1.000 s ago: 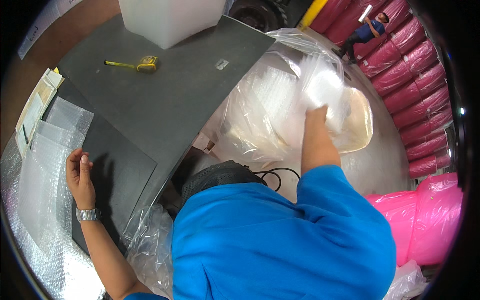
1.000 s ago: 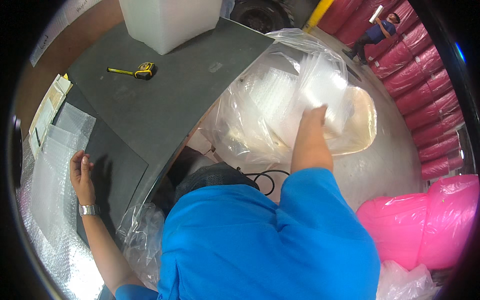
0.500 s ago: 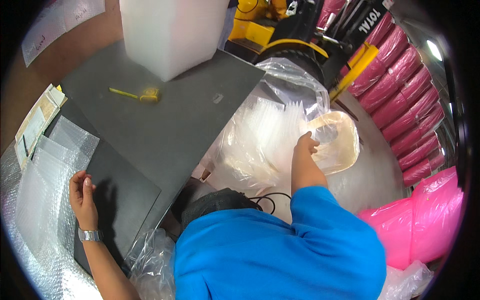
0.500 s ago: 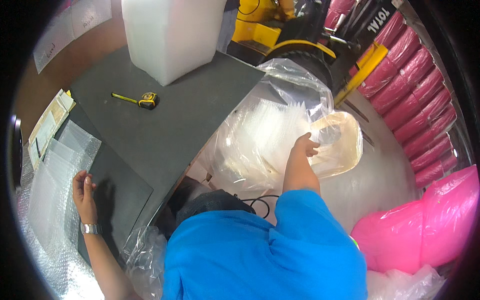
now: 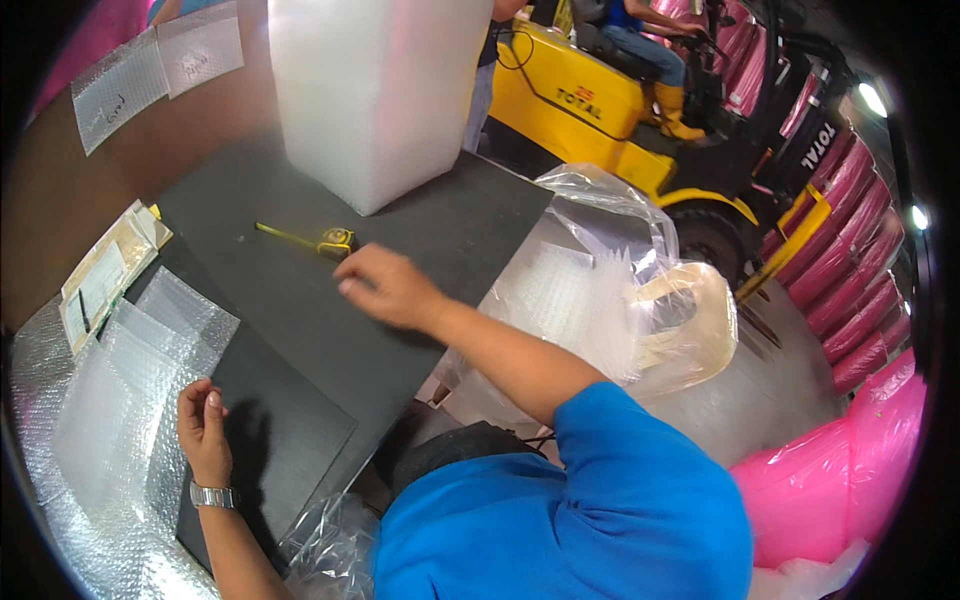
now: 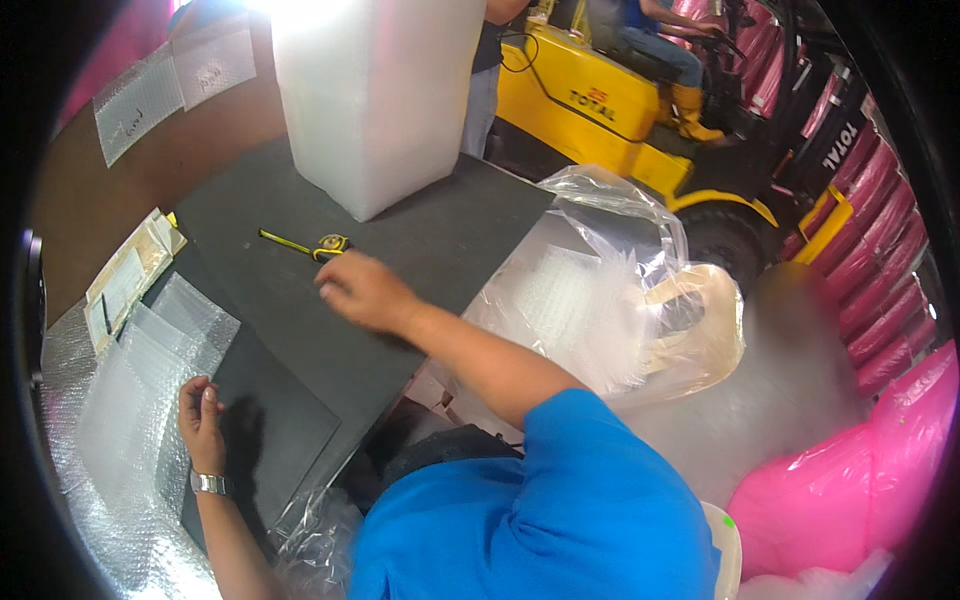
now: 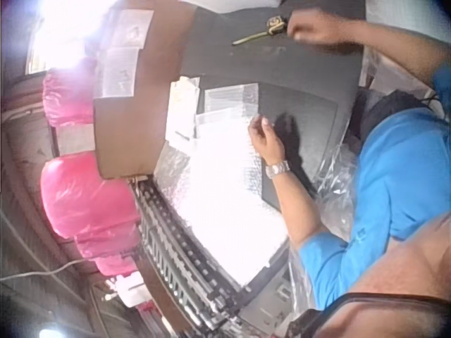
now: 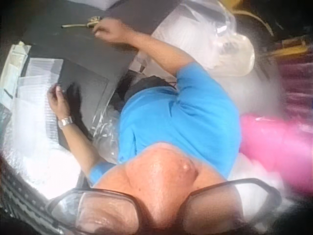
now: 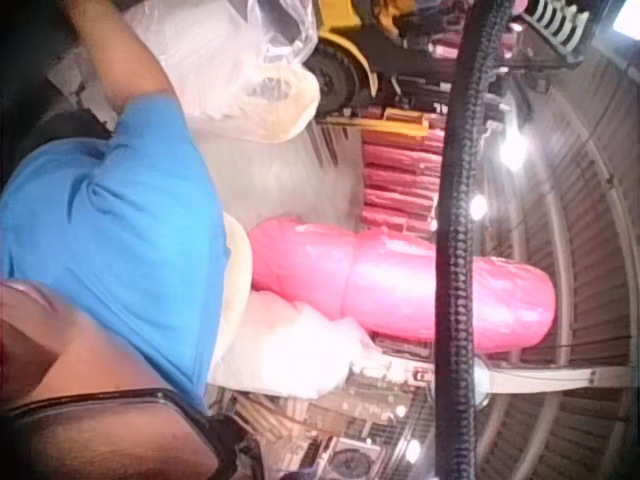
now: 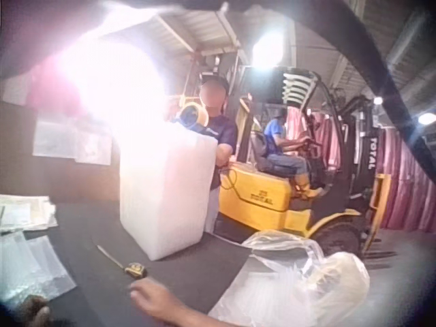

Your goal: The person folds sheets of bubble wrap on a table, stacking them neatly. They repeatedly pick up a sheet, fold it in half, and place it on a growing pile. Other people are visible in the background.

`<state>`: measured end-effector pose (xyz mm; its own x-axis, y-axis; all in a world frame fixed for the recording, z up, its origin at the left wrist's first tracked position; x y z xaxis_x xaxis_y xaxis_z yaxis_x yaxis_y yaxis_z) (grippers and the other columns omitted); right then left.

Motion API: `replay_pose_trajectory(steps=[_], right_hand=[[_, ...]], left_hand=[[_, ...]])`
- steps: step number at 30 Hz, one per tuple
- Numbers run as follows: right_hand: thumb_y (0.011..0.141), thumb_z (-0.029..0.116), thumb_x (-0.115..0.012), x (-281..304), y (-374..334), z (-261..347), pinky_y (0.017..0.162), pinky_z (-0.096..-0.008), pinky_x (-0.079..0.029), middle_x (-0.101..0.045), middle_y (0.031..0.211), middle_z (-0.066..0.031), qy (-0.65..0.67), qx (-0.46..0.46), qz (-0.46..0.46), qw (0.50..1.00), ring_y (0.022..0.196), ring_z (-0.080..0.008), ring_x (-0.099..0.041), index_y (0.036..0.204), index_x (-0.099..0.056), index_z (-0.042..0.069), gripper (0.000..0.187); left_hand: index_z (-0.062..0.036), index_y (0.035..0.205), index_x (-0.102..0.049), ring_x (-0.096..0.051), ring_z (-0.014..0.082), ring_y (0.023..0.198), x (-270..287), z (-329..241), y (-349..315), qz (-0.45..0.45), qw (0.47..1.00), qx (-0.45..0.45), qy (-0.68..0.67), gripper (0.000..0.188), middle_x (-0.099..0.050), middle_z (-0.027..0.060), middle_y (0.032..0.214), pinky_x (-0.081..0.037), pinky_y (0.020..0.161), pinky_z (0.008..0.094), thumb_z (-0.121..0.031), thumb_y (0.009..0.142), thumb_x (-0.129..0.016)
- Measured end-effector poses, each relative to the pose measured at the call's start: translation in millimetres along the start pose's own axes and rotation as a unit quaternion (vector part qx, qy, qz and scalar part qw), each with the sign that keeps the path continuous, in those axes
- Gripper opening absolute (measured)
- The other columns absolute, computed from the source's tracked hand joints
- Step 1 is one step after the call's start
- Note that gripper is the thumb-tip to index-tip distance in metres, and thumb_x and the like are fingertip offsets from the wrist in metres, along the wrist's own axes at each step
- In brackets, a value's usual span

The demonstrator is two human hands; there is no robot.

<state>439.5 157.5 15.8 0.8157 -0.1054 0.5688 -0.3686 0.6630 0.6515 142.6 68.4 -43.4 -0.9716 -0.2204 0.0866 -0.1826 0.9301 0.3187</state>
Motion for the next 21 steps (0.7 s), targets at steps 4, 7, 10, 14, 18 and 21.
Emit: replay_pose_trajectory(steps=[4, 7, 10, 14, 18, 21], right_hand=[[0.075, 0.017, -0.054, -68, 24, 16, 0.069, -0.0369, -0.045, -0.056, 0.082, -0.0102, 0.068, 0.079, 0.083, 0.991, 0.079, -0.0287, -0.055, 0.083, -0.057, 0.005, 0.014], [0.075, 0.018, -0.053, -110, 37, 21, 0.068, -0.0373, -0.045, -0.056, 0.081, -0.0105, 0.116, 0.045, 0.120, 0.985, 0.079, -0.0291, -0.056, 0.081, -0.056, 0.006, 0.014], [0.075, 0.018, -0.052, -146, 34, 4, 0.068, -0.0377, -0.044, -0.057, 0.080, -0.0106, 0.097, -0.031, 0.145, 0.984, 0.078, -0.0291, -0.056, 0.080, -0.056, 0.007, 0.014], [0.074, 0.018, -0.053, -146, 32, 7, 0.067, -0.0370, -0.044, -0.057, 0.079, -0.0100, 0.088, -0.039, 0.186, 0.978, 0.077, -0.0282, -0.056, 0.081, -0.056, 0.006, 0.014], [0.073, 0.017, -0.054, -141, 30, 5, 0.066, -0.0362, -0.044, -0.056, 0.079, -0.0101, 0.139, -0.043, 0.177, 0.973, 0.075, -0.0270, -0.056, 0.082, -0.056, 0.006, 0.014], [0.073, 0.017, -0.055, -142, 29, 3, 0.065, -0.0359, -0.044, -0.056, 0.079, -0.0103, 0.145, -0.046, 0.170, 0.974, 0.074, -0.0268, -0.056, 0.082, -0.056, 0.006, 0.014]], left_hand=[[-0.0034, 0.100, -0.051, -0.048, 0.0067, 0.077, -3, -7, 0, 0.002, 1.000, -0.005, -0.002, 0.018, -0.052, 0.0013, 0.087, -0.041, 0.063, 0.0198, -0.015, 0.086, -0.052], [-0.0038, 0.098, -0.052, -0.048, 0.0068, 0.076, -1, -13, 0, -0.001, 1.000, -0.007, 0.000, 0.018, -0.052, 0.0021, 0.087, -0.041, 0.060, 0.0191, -0.017, 0.085, -0.053], [-0.0035, 0.097, -0.052, -0.048, 0.0070, 0.073, 2, -14, 2, -0.006, 1.000, 0.002, -0.004, 0.018, -0.052, 0.0026, 0.086, -0.040, 0.058, 0.0189, -0.018, 0.085, -0.053], [-0.0030, 0.096, -0.052, -0.049, 0.0073, 0.074, 2, -15, 0, -0.019, 1.000, 0.017, 0.000, 0.017, -0.052, 0.0025, 0.086, -0.040, 0.059, 0.0190, -0.017, 0.085, -0.052], [-0.0028, 0.096, -0.052, -0.049, 0.0072, 0.074, 0, -16, 0, -0.022, 0.999, 0.031, -0.002, 0.017, -0.052, 0.0023, 0.086, -0.039, 0.059, 0.0187, -0.016, 0.085, -0.053], [-0.0029, 0.096, -0.052, -0.048, 0.0060, 0.071, 1, -14, 0, -0.029, 0.999, 0.034, 0.001, 0.018, -0.052, 0.0019, 0.085, -0.038, 0.058, 0.0176, -0.017, 0.084, -0.054]])
Point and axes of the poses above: each hand's wrist, its own y-axis towards the middle knuckle, its own x-axis out of the back of the hand, z = x × y, the point moved 2 cm from there along y, towards the middle knuckle
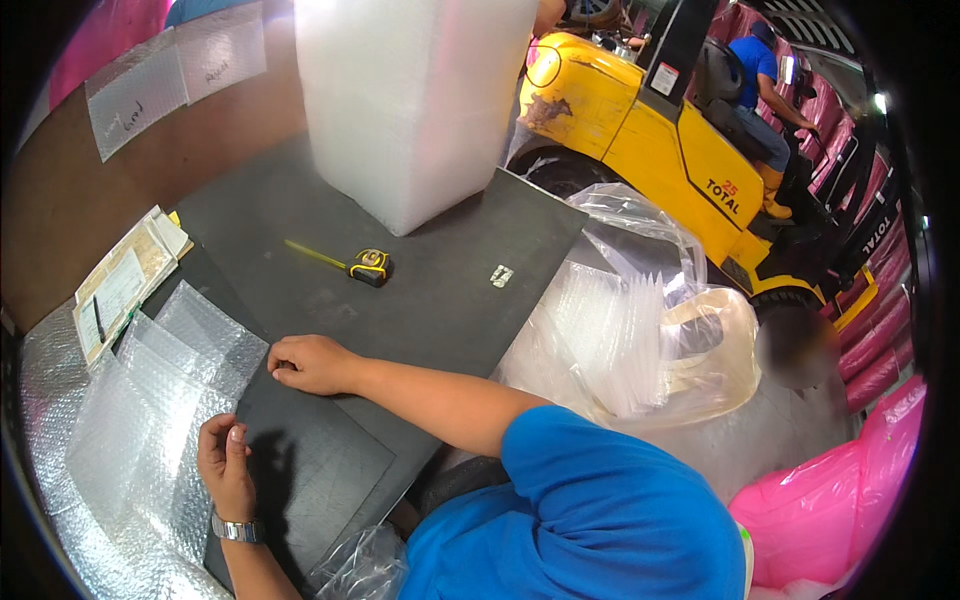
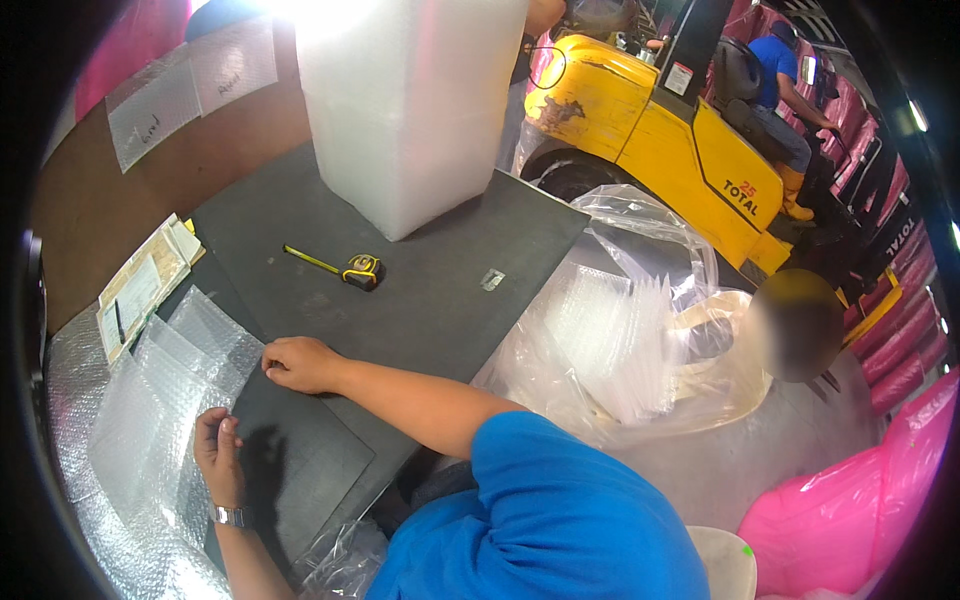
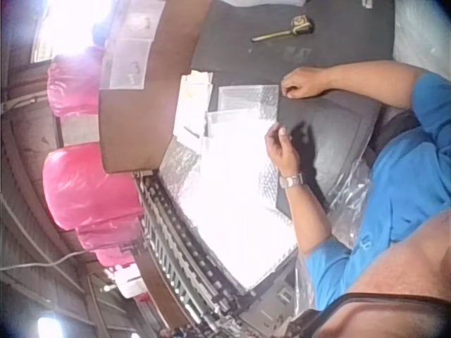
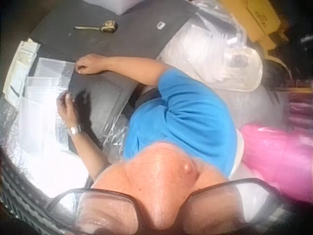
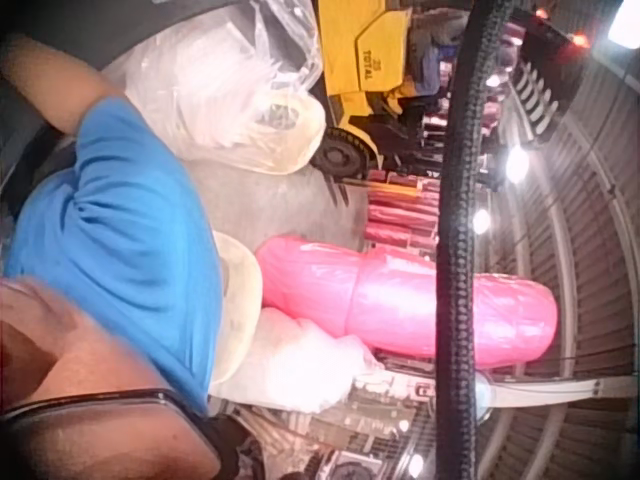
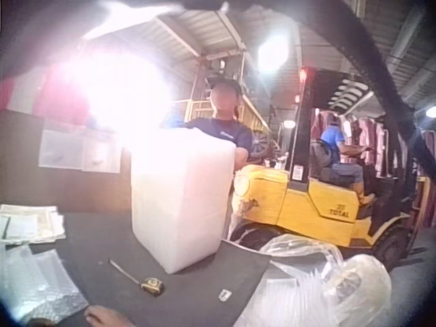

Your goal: The person folds sheets of bubble wrap on a table, stacking them neatly. They repeatedly pick up a sheet, fold it in half, and place it on a growing pile. Other people are visible in the background.

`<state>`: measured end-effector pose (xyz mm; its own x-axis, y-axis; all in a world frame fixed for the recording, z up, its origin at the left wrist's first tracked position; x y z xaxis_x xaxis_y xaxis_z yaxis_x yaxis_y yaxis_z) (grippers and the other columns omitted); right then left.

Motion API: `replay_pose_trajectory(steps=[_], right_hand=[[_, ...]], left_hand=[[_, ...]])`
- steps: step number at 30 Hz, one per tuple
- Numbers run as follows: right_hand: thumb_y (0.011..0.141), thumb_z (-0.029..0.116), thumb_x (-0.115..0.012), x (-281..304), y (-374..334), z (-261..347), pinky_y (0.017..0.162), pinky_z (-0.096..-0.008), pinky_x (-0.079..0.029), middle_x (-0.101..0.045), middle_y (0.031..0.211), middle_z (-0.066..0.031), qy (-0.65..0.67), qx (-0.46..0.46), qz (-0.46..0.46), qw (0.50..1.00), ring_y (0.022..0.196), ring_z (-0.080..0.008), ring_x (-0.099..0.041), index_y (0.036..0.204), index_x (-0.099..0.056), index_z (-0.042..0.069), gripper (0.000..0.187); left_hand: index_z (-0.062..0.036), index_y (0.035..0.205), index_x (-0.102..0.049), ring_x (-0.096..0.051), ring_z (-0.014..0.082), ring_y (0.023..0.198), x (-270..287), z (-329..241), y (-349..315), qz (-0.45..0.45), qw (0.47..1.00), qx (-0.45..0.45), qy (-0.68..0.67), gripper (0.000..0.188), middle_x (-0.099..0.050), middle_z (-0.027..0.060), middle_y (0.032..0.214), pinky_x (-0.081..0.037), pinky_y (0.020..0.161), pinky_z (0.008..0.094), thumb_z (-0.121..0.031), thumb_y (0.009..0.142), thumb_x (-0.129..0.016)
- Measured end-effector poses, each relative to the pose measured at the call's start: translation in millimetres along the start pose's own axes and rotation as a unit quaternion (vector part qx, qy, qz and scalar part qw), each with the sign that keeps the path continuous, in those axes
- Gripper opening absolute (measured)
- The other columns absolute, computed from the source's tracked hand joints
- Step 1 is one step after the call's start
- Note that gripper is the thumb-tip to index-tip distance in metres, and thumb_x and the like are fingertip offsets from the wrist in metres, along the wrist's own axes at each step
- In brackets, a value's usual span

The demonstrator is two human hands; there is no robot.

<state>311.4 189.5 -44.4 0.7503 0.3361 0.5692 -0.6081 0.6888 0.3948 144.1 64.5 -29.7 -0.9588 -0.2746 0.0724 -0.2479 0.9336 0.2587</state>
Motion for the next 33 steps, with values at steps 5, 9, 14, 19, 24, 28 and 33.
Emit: replay_pose_trajectory(steps=[5, 9, 14, 19, 24, 28, 33], right_hand=[[0.073, 0.016, -0.054, 1, 0, 3, 0.066, -0.0361, -0.044, -0.057, 0.080, -0.0106, -0.002, -0.002, 0.003, 1.000, 0.075, -0.0276, -0.056, 0.081, -0.057, 0.006, 0.014], [0.072, 0.016, -0.054, 1, 0, 2, 0.066, -0.0365, -0.044, -0.057, 0.080, -0.0108, -0.007, -0.001, -0.002, 1.000, 0.075, -0.0279, -0.056, 0.081, -0.057, 0.006, 0.014], [0.072, 0.016, -0.054, 4, -1, 2, 0.067, -0.0365, -0.044, -0.057, 0.080, -0.0111, -0.010, -0.004, -0.002, 1.000, 0.076, -0.0282, -0.056, 0.081, -0.057, 0.006, 0.014], [0.073, 0.016, -0.054, -2, 2, 3, 0.069, -0.0358, -0.044, -0.057, 0.082, -0.0104, -0.016, 0.008, -0.008, 1.000, 0.078, -0.0276, -0.056, 0.081, -0.057, 0.006, 0.014], [0.076, 0.020, -0.054, -1, 1, -5, 0.071, -0.0340, -0.044, -0.057, 0.086, -0.0091, -0.018, 0.000, 0.009, 1.000, 0.082, -0.0251, -0.056, 0.085, -0.057, 0.007, 0.016], [0.077, 0.020, -0.054, 0, 3, 2, 0.071, -0.0329, -0.044, -0.057, 0.086, -0.0088, -0.034, -0.029, 0.037, 0.998, 0.080, -0.0236, -0.056, 0.086, -0.057, 0.007, 0.016], [0.077, 0.019, -0.054, -1, 5, 2, 0.070, -0.0326, -0.044, -0.057, 0.084, -0.0085, -0.020, -0.046, 0.040, 0.998, 0.079, -0.0230, -0.056, 0.086, -0.057, 0.007, 0.016]], left_hand=[[-0.0030, 0.095, -0.052, -0.043, 0.0036, 0.063, 5, 3, 3, -0.008, 1.000, 0.007, 0.011, 0.019, -0.051, 0.0010, 0.082, -0.036, 0.055, 0.0156, -0.018, 0.084, -0.054], [-0.0031, 0.095, -0.053, -0.041, 0.0031, 0.061, 3, -2, 3, -0.013, 1.000, 0.010, 0.020, 0.020, -0.051, 0.0004, 0.081, -0.035, 0.054, 0.0154, -0.019, 0.084, -0.055], [-0.0034, 0.096, -0.053, -0.042, 0.0029, 0.062, 0, -7, 5, -0.013, 1.000, 0.005, 0.020, 0.020, -0.051, 0.0001, 0.081, -0.035, 0.054, 0.0153, -0.020, 0.084, -0.055], [-0.0036, 0.095, -0.053, -0.045, 0.0042, 0.066, 12, -3, 2, -0.013, 0.999, 0.017, 0.032, 0.020, -0.053, 0.0002, 0.083, -0.037, 0.056, 0.0165, -0.020, 0.084, -0.054], [-0.0047, 0.095, -0.055, -0.045, 0.0054, 0.065, 1, -14, 5, -0.014, 0.999, 0.021, 0.031, 0.016, -0.052, -0.0010, 0.077, -0.038, 0.057, 0.0188, -0.017, 0.084, -0.054], [-0.0036, 0.095, -0.055, -0.045, 0.0039, 0.066, 6, -9, 5, -0.009, 1.000, 0.003, 0.001, 0.015, -0.054, -0.0019, 0.079, -0.039, 0.059, 0.0183, -0.014, 0.084, -0.055], [-0.0030, 0.094, -0.055, -0.046, 0.0033, 0.068, 8, -8, 6, -0.009, 1.000, 0.005, 0.006, 0.014, -0.054, -0.0021, 0.080, -0.039, 0.060, 0.0182, -0.013, 0.084, -0.055]])
Point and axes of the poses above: each hand's wrist, its own y-axis towards the middle knuckle, its own x-axis out of the back of the hand, z = x × y, the point moved 2 cm from there along y, towards the middle knuckle
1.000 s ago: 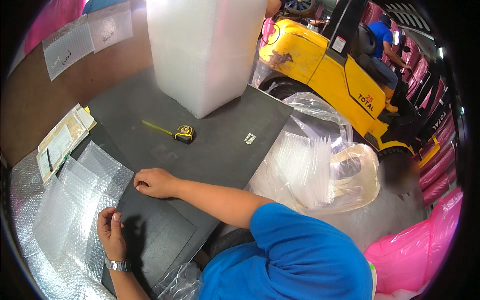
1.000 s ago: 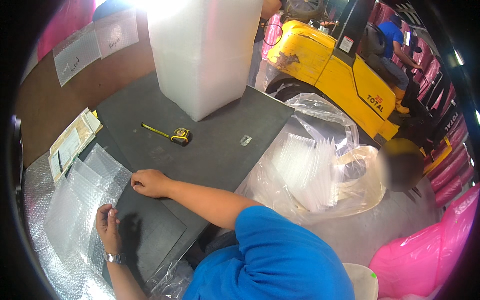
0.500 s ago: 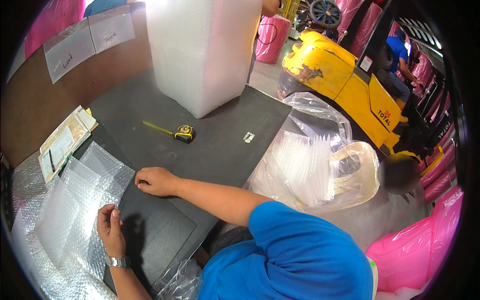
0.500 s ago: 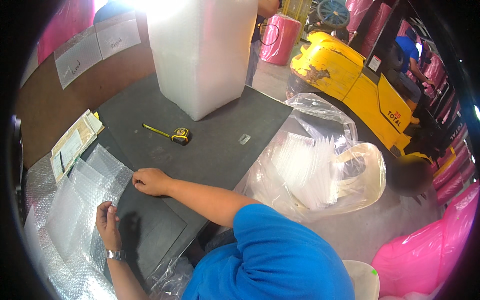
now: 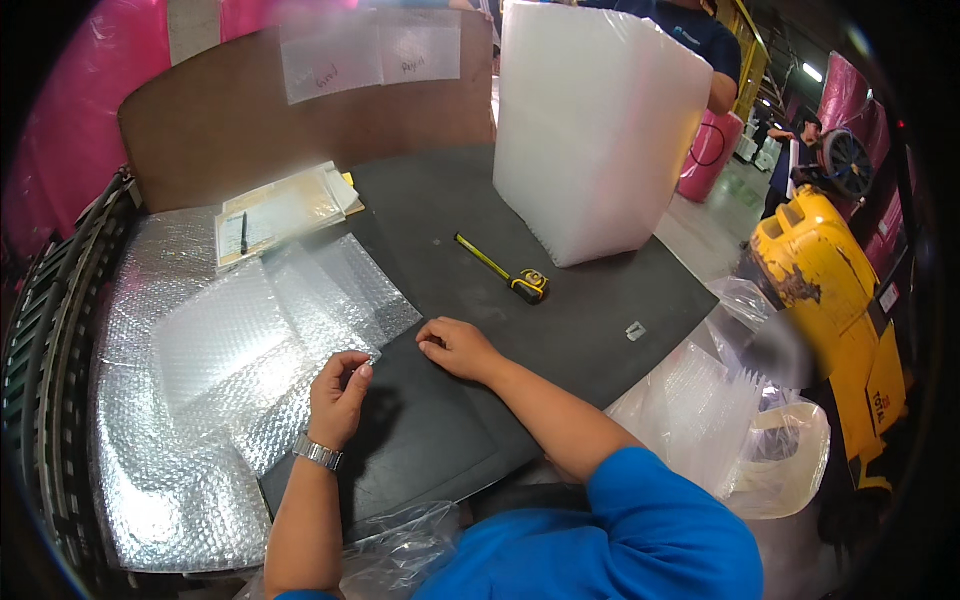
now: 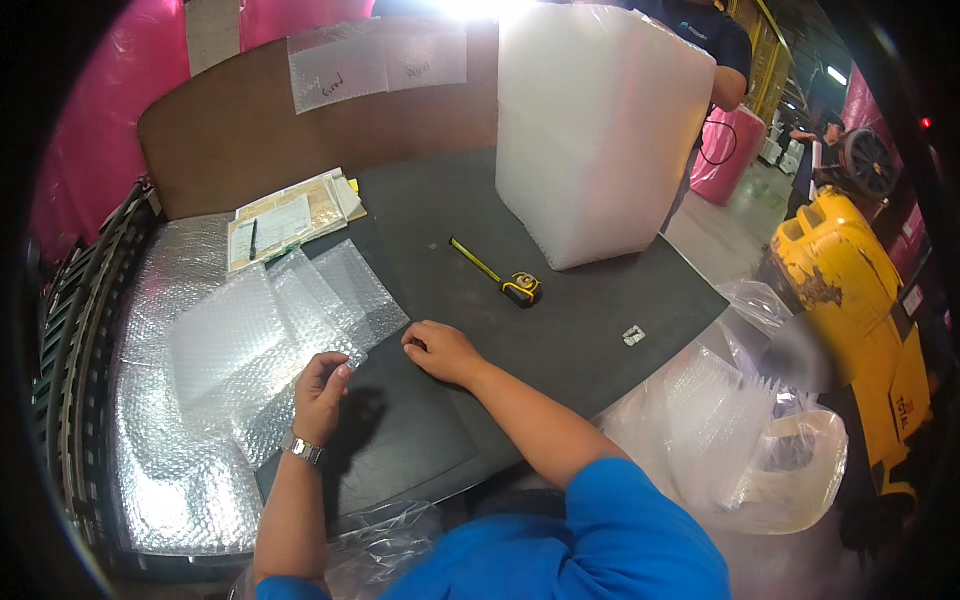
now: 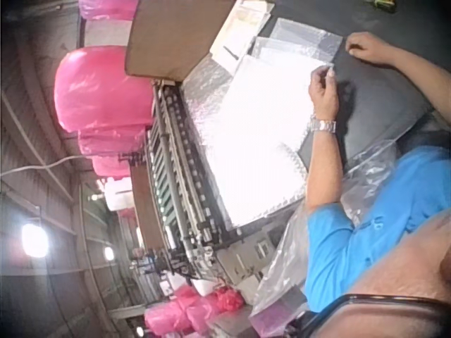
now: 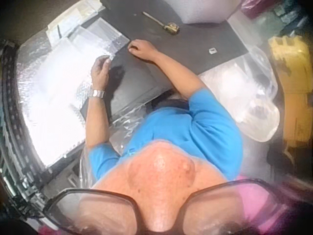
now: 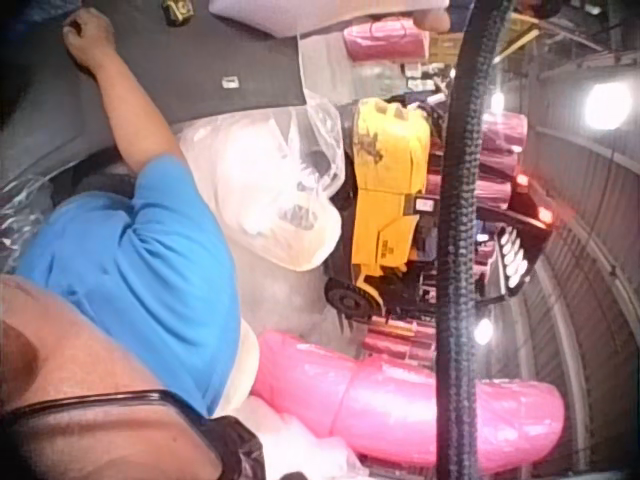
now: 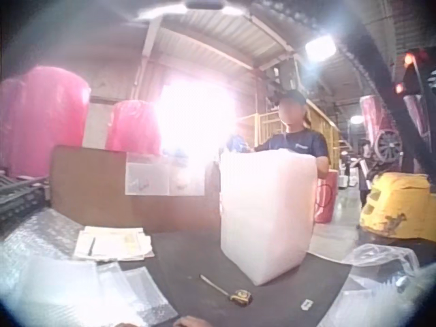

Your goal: The person folds sheets of bubble wrap on a table, stacking them neatly. They repeatedly pick up a sheet, fold it in half, and place it on a growing pile. Other people are visible in the background.

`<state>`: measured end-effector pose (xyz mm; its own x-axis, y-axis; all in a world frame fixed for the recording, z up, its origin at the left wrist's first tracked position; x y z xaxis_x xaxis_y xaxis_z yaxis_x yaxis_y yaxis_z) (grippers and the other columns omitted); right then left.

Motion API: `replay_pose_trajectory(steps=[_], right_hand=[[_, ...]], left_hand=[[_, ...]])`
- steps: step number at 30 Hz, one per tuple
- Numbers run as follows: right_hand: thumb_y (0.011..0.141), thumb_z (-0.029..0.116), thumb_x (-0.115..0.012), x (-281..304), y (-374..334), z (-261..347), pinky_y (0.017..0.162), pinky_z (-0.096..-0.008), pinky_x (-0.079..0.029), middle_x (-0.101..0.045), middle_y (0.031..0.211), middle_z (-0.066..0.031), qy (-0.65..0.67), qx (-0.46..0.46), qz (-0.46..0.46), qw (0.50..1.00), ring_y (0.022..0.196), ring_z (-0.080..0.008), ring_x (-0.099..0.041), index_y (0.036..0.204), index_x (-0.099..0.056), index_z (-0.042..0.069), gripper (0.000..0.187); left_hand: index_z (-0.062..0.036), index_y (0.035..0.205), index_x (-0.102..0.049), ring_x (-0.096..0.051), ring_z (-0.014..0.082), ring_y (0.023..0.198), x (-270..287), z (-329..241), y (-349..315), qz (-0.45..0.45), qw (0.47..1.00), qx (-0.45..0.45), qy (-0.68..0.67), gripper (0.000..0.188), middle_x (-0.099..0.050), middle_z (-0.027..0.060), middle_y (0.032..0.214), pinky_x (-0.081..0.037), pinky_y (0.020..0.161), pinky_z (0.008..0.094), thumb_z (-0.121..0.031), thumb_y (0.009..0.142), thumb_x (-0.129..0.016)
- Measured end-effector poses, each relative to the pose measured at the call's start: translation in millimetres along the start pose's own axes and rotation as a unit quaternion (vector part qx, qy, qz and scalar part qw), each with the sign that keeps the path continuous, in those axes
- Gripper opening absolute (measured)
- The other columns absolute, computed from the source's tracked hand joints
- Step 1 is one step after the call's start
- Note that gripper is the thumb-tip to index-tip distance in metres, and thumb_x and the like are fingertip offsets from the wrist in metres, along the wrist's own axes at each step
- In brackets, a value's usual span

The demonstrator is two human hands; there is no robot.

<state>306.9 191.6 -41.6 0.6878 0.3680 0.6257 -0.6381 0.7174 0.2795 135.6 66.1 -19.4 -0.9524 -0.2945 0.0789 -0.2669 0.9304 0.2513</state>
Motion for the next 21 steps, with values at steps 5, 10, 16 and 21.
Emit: replay_pose_trajectory(steps=[5, 10, 16, 21], right_hand=[[0.076, 0.019, -0.055, -9, 1, 5, 0.070, -0.0327, -0.044, -0.057, 0.083, -0.0092, 0.002, 0.025, -0.015, 1.000, 0.079, -0.0235, -0.056, 0.084, -0.058, 0.006, 0.016], [0.077, 0.016, -0.056, 0, 1, -6, 0.070, -0.0296, -0.045, -0.059, 0.084, -0.0113, 0.010, -0.018, -0.045, 0.999, 0.077, -0.0223, -0.057, 0.087, -0.059, 0.004, 0.016], [0.080, 0.026, -0.059, 6, 25, -19, 0.075, -0.0259, -0.043, -0.058, 0.090, -0.0059, 0.246, -0.206, -0.044, 0.946, 0.081, -0.0145, -0.053, 0.103, -0.054, 0.003, 0.034], [0.080, 0.038, -0.056, 15, 89, -19, 0.090, -0.0333, -0.037, -0.048, 0.117, -0.0147, 0.163, -0.165, -0.056, 0.971, 0.107, -0.0235, -0.047, 0.123, -0.041, 0.002, 0.058]], left_hand=[[-0.0018, 0.094, -0.056, -0.050, 0.0076, 0.069, 5, 5, -2, -0.019, 0.999, -0.026, 0.019, 0.018, -0.057, 0.0018, 0.080, -0.041, 0.062, 0.0219, -0.016, 0.083, -0.056], [-0.0017, 0.094, -0.058, -0.055, 0.0146, 0.071, 0, -11, -1, 0.002, 0.986, -0.068, 0.153, 0.022, -0.059, 0.0082, 0.083, -0.043, 0.066, 0.0260, -0.019, 0.081, -0.056], [-0.0025, 0.092, -0.057, -0.056, 0.0138, 0.077, 2, -36, -17, -0.063, 0.965, -0.171, 0.187, 0.015, -0.059, 0.0073, 0.083, -0.044, 0.070, 0.0265, -0.012, 0.080, -0.057], [-0.0025, 0.093, -0.056, -0.055, 0.0209, 0.084, 73, -63, -23, -0.239, 0.844, -0.281, 0.389, 0.016, -0.058, 0.0105, 0.089, -0.043, 0.076, 0.0299, -0.008, 0.078, -0.059]])
Point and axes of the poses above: each hand's wrist, its own y-axis towards the middle knuckle, its own x-axis out of the back of the hand, z = x × y, the point moved 2 cm from there along y, towards the middle knuckle
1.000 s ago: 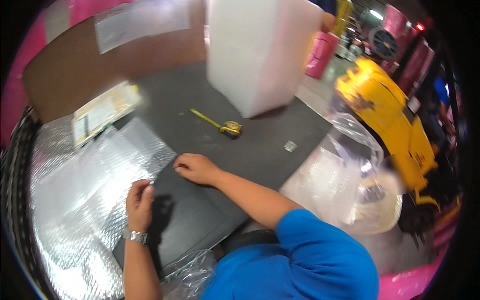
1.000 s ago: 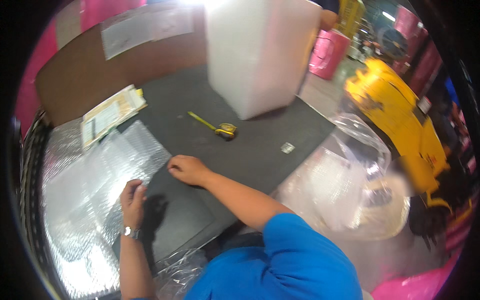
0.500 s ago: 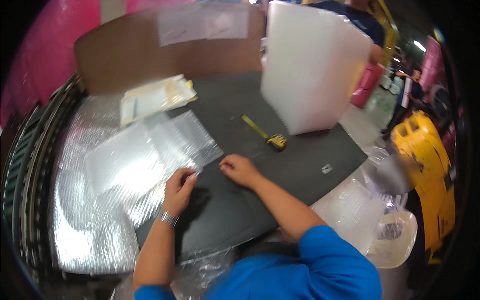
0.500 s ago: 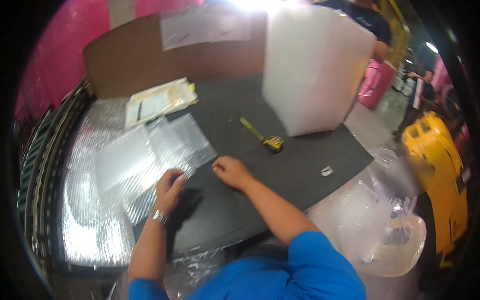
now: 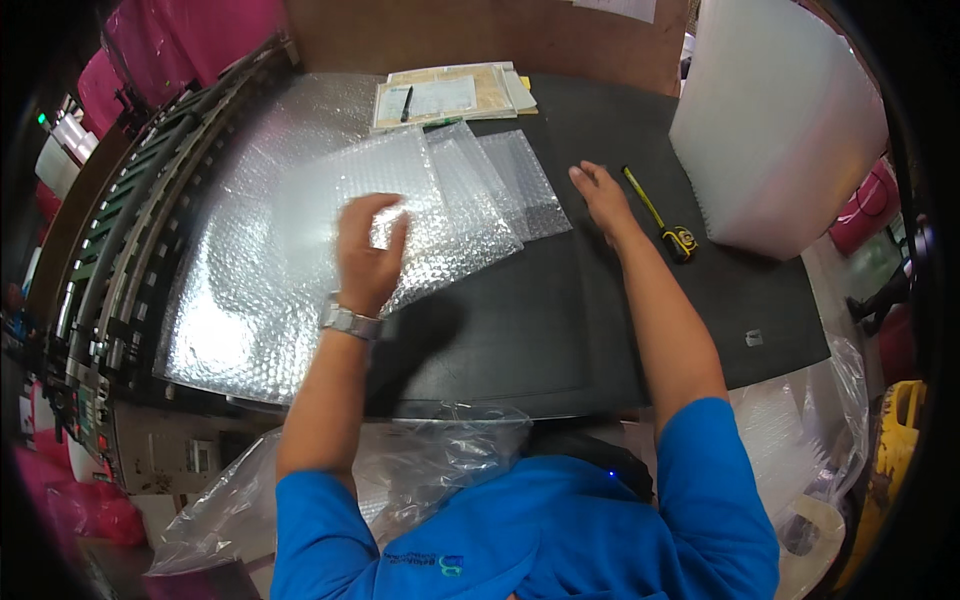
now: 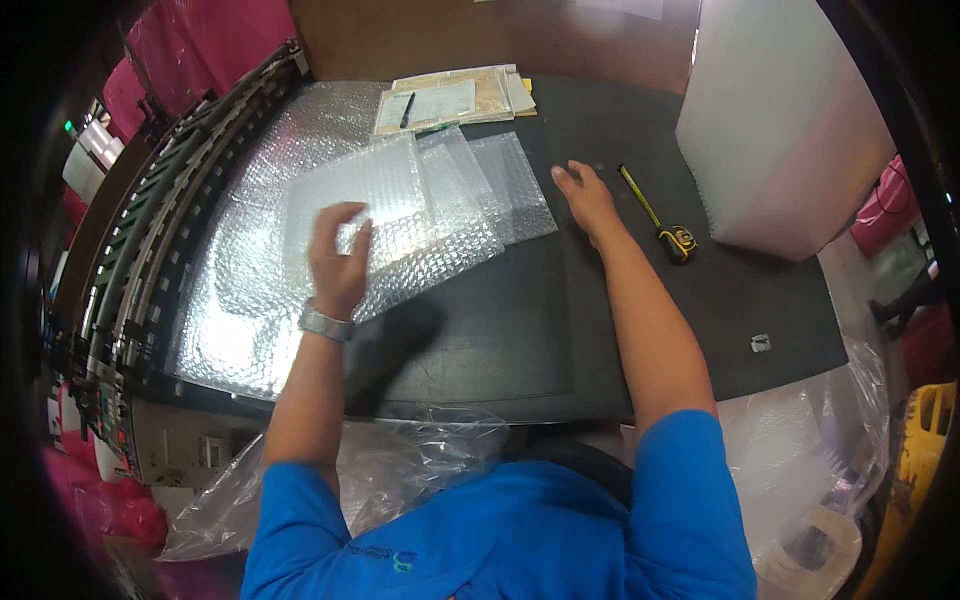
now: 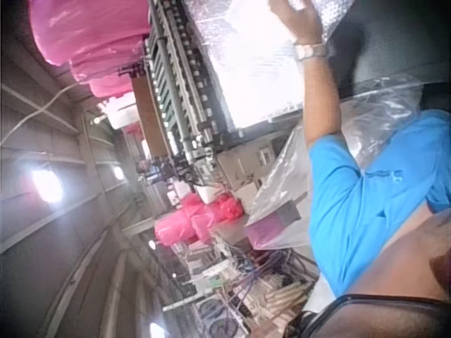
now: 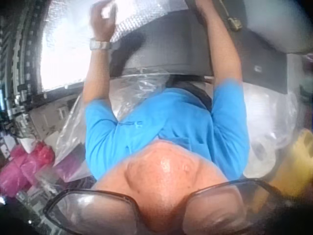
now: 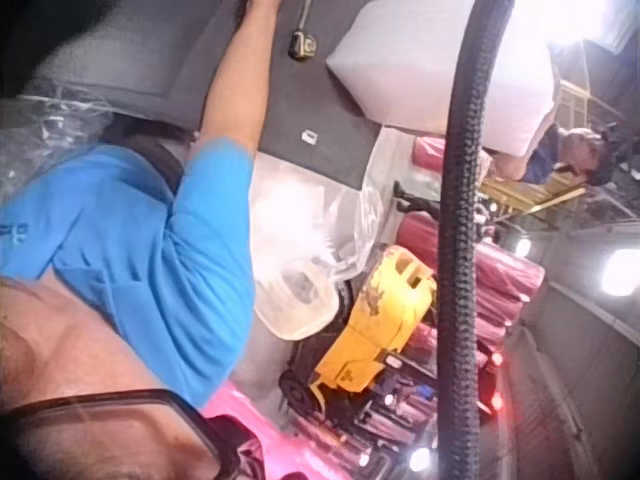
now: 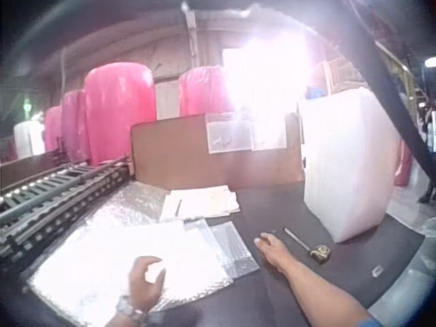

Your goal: The person folds sheets of bubble wrap on a table, stacking them neatly. They repeatedly pick up a sheet, fold it in half, and place it on a growing pile. Other people are visible in the background.

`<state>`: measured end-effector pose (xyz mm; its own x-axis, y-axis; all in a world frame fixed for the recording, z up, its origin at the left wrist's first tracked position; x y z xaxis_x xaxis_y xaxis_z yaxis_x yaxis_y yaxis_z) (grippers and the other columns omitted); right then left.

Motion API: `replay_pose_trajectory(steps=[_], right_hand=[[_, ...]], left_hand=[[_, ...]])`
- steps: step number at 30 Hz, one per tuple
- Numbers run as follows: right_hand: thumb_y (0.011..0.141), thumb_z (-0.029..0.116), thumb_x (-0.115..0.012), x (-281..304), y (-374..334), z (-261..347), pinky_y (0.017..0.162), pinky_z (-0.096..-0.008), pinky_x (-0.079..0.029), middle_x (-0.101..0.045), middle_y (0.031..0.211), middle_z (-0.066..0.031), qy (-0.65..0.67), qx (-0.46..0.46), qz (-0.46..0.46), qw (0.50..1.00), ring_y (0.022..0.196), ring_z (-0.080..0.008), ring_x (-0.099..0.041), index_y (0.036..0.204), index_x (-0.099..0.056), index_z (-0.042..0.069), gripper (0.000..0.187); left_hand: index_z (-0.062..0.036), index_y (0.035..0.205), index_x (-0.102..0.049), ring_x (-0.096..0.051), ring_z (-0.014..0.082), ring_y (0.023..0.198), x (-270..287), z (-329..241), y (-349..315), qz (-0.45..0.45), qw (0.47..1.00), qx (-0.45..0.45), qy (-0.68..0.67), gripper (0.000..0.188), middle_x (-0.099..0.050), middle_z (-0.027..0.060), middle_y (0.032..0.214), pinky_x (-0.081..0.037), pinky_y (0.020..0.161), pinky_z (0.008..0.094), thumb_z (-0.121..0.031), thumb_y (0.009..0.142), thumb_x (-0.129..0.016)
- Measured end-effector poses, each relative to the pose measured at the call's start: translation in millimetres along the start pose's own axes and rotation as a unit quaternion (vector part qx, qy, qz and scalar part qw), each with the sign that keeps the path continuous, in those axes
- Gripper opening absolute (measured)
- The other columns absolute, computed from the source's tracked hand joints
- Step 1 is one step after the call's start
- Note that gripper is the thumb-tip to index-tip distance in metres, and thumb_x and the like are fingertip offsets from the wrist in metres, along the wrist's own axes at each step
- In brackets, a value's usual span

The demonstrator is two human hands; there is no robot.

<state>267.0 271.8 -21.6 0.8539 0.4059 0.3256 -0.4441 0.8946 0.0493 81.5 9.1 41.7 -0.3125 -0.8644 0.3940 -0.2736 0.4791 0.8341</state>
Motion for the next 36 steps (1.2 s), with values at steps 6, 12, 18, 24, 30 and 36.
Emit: replay_pose_trajectory(steps=[6, 12, 18, 24, 30, 36], right_hand=[[0.074, 0.051, -0.057, -54, 30, 16, 0.098, -0.0367, -0.030, -0.028, 0.133, -0.0244, 0.049, -0.071, 0.054, 0.995, 0.123, -0.0318, -0.031, 0.131, -0.019, -0.005, 0.089], [0.068, 0.052, -0.063, -104, 5, 33, 0.099, -0.0363, -0.028, -0.023, 0.134, -0.0261, 0.052, -0.059, 0.099, 0.992, 0.124, -0.0330, -0.028, 0.132, -0.012, -0.006, 0.101], [0.067, 0.007, -0.069, -60, -18, 40, 0.080, -0.0378, -0.046, -0.037, 0.124, -0.0211, 0.282, -0.158, 0.193, 0.926, 0.109, -0.0278, -0.045, 0.132, -0.017, -0.001, 0.083], [0.063, 0.003, -0.070, -33, -52, 36, 0.097, -0.0348, -0.030, -0.042, 0.119, -0.0109, 0.327, 0.144, 0.172, 0.918, 0.112, -0.0223, -0.040, 0.129, -0.027, 0.004, 0.079], [0.060, 0.009, -0.074, 13, -83, 58, 0.095, -0.0338, -0.032, -0.042, 0.121, -0.0073, 0.336, 0.187, 0.231, 0.894, 0.112, -0.0198, -0.040, 0.128, -0.030, 0.006, 0.081], [0.055, 0.009, -0.077, 23, -84, 28, 0.092, -0.0329, -0.038, -0.045, 0.117, -0.0054, 0.217, 0.140, 0.185, 0.948, 0.107, -0.0191, -0.043, 0.128, -0.027, 0.006, 0.088]], left_hand=[[-0.0140, 0.133, -0.025, -0.013, 0.0347, 0.129, 56, 116, 0, 0.092, 0.800, 0.430, 0.407, 0.080, -0.020, 0.0208, 0.138, -0.011, 0.099, 0.0578, -0.063, 0.074, -0.044], [-0.0160, 0.133, -0.026, -0.021, 0.0398, 0.125, -15, 107, -28, 0.308, 0.827, 0.351, 0.313, 0.090, -0.022, 0.0270, 0.134, -0.015, 0.100, 0.0535, -0.069, 0.065, -0.050], [-0.0058, 0.132, -0.024, -0.030, 0.0392, 0.119, -40, 123, -45, 0.063, 0.899, 0.433, -0.014, 0.088, -0.028, 0.0287, 0.128, -0.031, 0.096, 0.0395, -0.043, 0.065, -0.067], [0.0026, 0.133, -0.012, -0.028, 0.0310, 0.123, -16, 95, -31, 0.050, 0.817, 0.504, -0.277, 0.101, -0.024, 0.0221, 0.134, -0.024, 0.100, 0.0377, -0.043, 0.065, -0.071], [0.0018, 0.122, -0.032, -0.045, 0.0237, 0.106, 28, 23, -6, 0.032, 0.904, 0.197, -0.379, 0.082, -0.045, 0.0136, 0.117, -0.038, 0.089, 0.0337, -0.041, 0.065, -0.072], [0.0034, 0.104, -0.048, -0.052, 0.0157, 0.089, 14, 42, -48, 0.116, 0.968, 0.181, -0.133, 0.045, -0.054, 0.0091, 0.100, -0.044, 0.075, 0.0284, -0.016, 0.068, -0.067]])
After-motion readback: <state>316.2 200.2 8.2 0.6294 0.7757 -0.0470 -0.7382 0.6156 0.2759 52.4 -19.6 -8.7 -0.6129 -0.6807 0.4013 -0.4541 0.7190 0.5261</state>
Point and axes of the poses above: each hand's wrist, its own y-axis towards the middle knuckle, its own x-axis out of the back of the hand, z = x × y, the point moved 2 cm from there along y, towards the middle knuckle
